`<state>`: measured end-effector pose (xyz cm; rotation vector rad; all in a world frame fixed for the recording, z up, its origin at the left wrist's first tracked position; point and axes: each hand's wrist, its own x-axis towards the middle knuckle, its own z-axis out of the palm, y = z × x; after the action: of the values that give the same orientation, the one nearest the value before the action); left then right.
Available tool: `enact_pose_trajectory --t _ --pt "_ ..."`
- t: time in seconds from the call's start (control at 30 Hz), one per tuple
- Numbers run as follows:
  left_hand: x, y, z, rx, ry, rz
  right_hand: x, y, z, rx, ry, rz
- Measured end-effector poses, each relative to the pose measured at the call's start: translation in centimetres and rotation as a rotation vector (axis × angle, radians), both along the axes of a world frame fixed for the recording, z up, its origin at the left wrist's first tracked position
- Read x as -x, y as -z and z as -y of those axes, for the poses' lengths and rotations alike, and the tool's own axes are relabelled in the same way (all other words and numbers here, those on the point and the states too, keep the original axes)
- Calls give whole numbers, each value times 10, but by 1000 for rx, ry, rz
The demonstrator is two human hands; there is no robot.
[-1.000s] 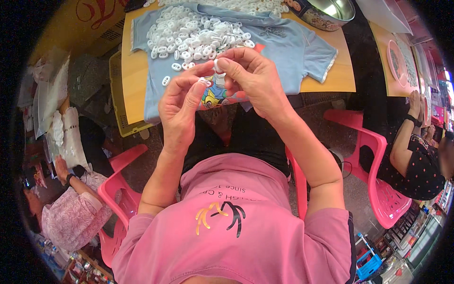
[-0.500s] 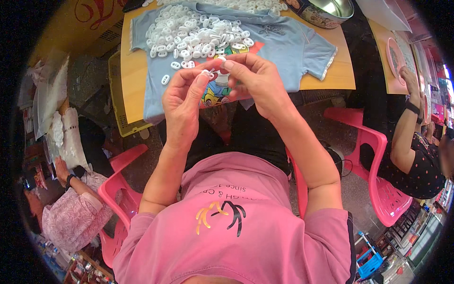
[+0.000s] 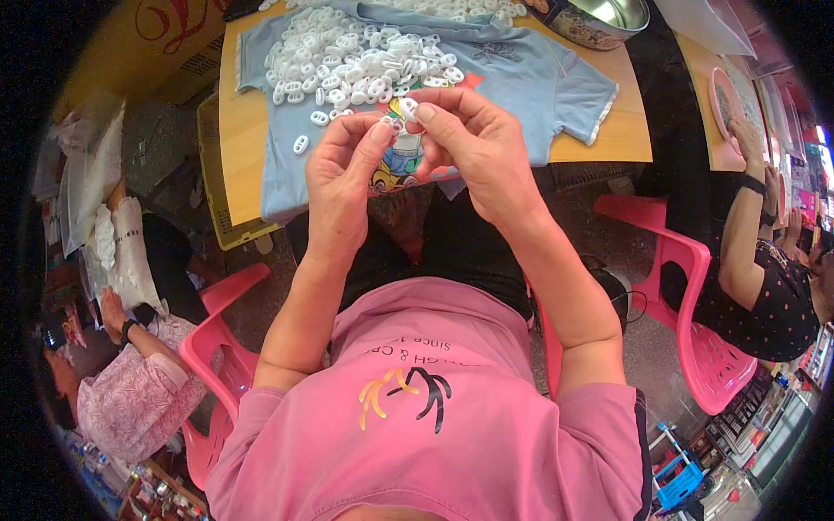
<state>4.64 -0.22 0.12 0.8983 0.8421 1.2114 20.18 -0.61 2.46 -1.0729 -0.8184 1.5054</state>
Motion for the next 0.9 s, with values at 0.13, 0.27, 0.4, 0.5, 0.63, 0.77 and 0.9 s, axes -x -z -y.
enact_pose_trajectory --t 0.13,0.27,0.4,0.5,0.63,0.77,0.9 --pt "-1 1 -1 -29 -18 -56 0 -1 1 -58 14 110" --pt "0 0 -1 -55 -25 -97 2 -2 2 -107 22 197" --pt "0 0 -1 -47 -20 -119 4 0 4 -200 48 305" --pt "0 -1 -1 -67 -30 -137 5 -2 4 -190 52 299" --pt "0 2 -2 -88 -29 -137 6 -2 4 -146 36 245" --pt "-1 4 -1 -115 -50 -161 9 1 5 -191 49 281" --pt "-4 -3 1 -69 -83 -168 15 -1 7 -195 79 340"
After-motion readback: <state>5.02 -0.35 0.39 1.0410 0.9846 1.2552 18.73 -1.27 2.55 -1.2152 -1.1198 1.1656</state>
